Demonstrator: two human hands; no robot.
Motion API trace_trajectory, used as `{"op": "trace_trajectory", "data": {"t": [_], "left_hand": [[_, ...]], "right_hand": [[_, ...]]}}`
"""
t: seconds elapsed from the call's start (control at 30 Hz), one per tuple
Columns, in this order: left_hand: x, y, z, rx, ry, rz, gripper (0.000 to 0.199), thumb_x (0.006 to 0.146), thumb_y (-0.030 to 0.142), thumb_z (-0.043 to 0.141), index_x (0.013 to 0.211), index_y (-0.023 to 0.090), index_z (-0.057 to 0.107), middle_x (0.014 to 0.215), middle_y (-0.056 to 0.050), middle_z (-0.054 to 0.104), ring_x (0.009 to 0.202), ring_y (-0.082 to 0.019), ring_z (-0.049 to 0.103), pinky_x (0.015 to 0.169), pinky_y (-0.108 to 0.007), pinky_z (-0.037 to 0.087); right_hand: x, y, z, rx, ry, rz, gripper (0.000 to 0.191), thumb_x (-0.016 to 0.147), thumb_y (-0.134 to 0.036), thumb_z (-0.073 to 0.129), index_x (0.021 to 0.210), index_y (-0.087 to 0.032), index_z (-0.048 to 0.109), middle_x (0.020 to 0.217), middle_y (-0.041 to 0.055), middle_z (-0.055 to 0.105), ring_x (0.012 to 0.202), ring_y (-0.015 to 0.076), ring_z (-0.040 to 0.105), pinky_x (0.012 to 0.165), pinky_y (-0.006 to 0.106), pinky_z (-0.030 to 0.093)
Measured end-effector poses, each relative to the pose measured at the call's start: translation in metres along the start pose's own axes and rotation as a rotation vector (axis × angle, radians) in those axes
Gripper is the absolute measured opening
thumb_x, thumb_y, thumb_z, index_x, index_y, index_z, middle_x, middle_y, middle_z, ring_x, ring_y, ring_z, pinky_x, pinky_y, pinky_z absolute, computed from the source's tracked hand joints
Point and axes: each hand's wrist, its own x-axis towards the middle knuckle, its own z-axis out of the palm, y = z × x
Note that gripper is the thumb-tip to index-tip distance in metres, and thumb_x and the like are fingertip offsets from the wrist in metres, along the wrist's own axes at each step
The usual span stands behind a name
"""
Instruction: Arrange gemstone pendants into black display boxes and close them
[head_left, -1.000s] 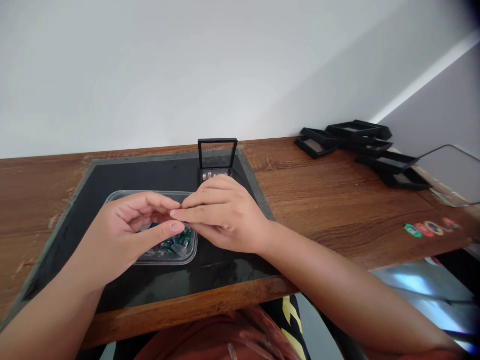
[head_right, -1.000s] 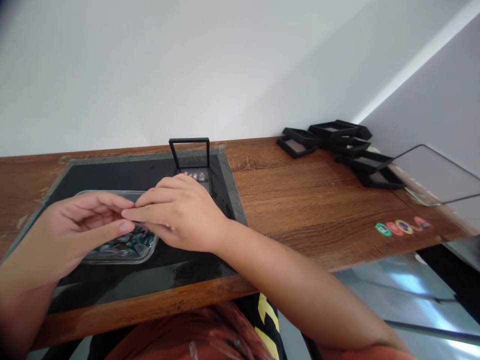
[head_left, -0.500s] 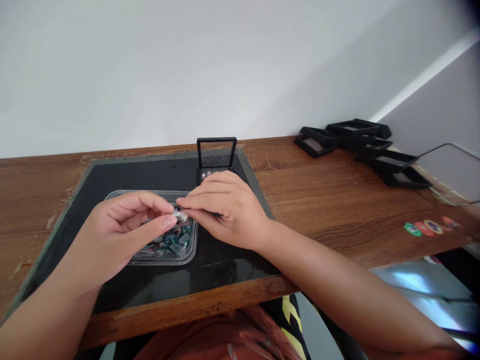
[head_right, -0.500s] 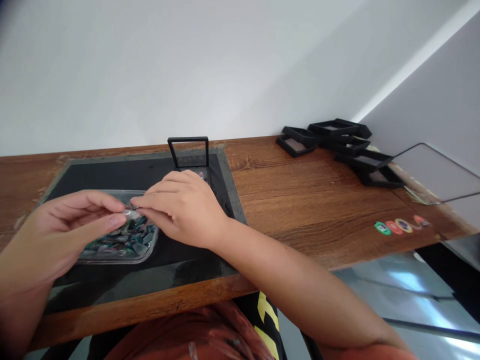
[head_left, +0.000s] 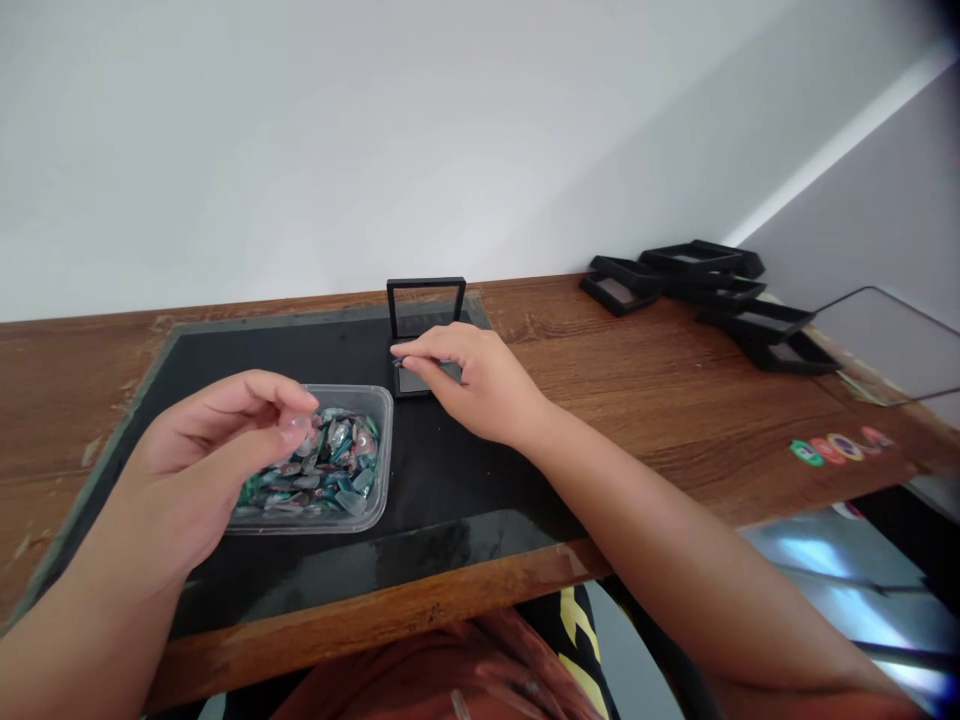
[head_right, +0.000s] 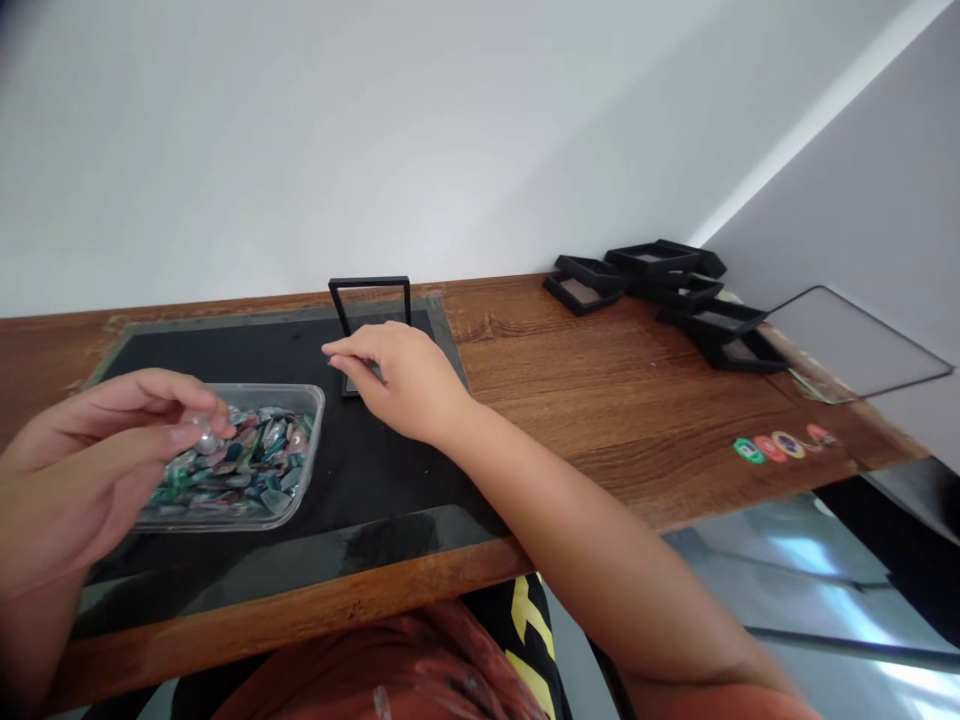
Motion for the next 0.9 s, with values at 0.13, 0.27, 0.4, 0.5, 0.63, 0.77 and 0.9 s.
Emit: {"op": "trace_trajectory", "data": {"t": [0.13, 0.27, 0.4, 0.5, 0.63, 0.77, 0.9], "left_hand": [[0.002, -0.001, -0.002, -0.008, -0.027, 0.002, 0.012, 0.074, 0.024, 0.085, 0.084, 0.023, 0.079, 0.08, 0.0, 0.07, 0.076, -0.013, 0.061, 0.065, -0.02, 0.048], [0.002, -0.001, -0.003, 0.016, -0.023, 0.006, 0.013, 0.074, 0.025, 0.086, 0.084, 0.024, 0.079, 0.082, 0.0, 0.07, 0.076, -0.012, 0.061, 0.065, -0.019, 0.049], [0.002, -0.003, -0.005, 0.071, -0.008, 0.005, 0.016, 0.074, 0.03, 0.087, 0.087, 0.024, 0.079, 0.082, 0.0, 0.071, 0.075, -0.014, 0.062, 0.064, -0.02, 0.05], [0.002, -0.005, -0.006, 0.111, -0.018, 0.004, 0.018, 0.074, 0.034, 0.088, 0.087, 0.024, 0.079, 0.082, -0.001, 0.072, 0.077, -0.015, 0.063, 0.065, -0.02, 0.051], [0.003, -0.007, -0.008, 0.134, -0.028, 0.024, 0.018, 0.075, 0.035, 0.087, 0.087, 0.025, 0.079, 0.083, -0.001, 0.073, 0.076, -0.015, 0.065, 0.064, -0.02, 0.053], [0.003, -0.007, -0.009, 0.144, -0.017, 0.023, 0.019, 0.076, 0.036, 0.087, 0.089, 0.025, 0.079, 0.084, -0.001, 0.073, 0.075, -0.015, 0.064, 0.062, -0.019, 0.052], [0.004, -0.008, -0.009, 0.158, -0.018, 0.028, 0.018, 0.076, 0.036, 0.088, 0.089, 0.026, 0.079, 0.084, -0.001, 0.073, 0.075, -0.015, 0.065, 0.063, -0.02, 0.053]], "right_hand": [[0.004, 0.008, -0.004, 0.091, -0.045, 0.246, 0.016, 0.094, -0.022, 0.069, 0.098, -0.02, 0.085, 0.1, 0.0051, 0.084, 0.081, 0.0152, 0.072, 0.076, 0.03, 0.054], [0.007, 0.018, -0.007, 0.077, -0.094, 0.391, 0.011, 0.087, -0.021, 0.075, 0.084, -0.019, 0.085, 0.087, 0.0054, 0.083, 0.074, 0.0148, 0.07, 0.069, 0.029, 0.051], [0.008, 0.023, -0.01, -0.042, -0.162, 0.488, 0.015, 0.086, -0.025, 0.073, 0.08, -0.018, 0.085, 0.076, 0.0053, 0.079, 0.066, 0.0142, 0.065, 0.062, 0.03, 0.046], [0.009, 0.022, -0.012, -0.139, -0.206, 0.525, 0.018, 0.086, -0.028, 0.071, 0.078, -0.019, 0.084, 0.075, 0.006, 0.079, 0.065, 0.0149, 0.064, 0.061, 0.03, 0.044], [0.009, 0.018, -0.015, -0.212, -0.237, 0.539, 0.019, 0.085, -0.026, 0.068, 0.075, -0.021, 0.084, 0.073, 0.0053, 0.078, 0.063, 0.0152, 0.063, 0.059, 0.03, 0.042], [0.008, 0.015, -0.018, -0.281, -0.267, 0.531, 0.017, 0.08, -0.025, 0.068, 0.072, -0.022, 0.083, 0.067, 0.0037, 0.074, 0.057, 0.0138, 0.058, 0.057, 0.031, 0.039], [0.007, 0.013, -0.021, -0.298, -0.3, 0.506, 0.014, 0.076, -0.023, 0.069, 0.071, -0.023, 0.082, 0.069, 0.003, 0.075, 0.061, 0.0146, 0.06, 0.061, 0.031, 0.042]]}}
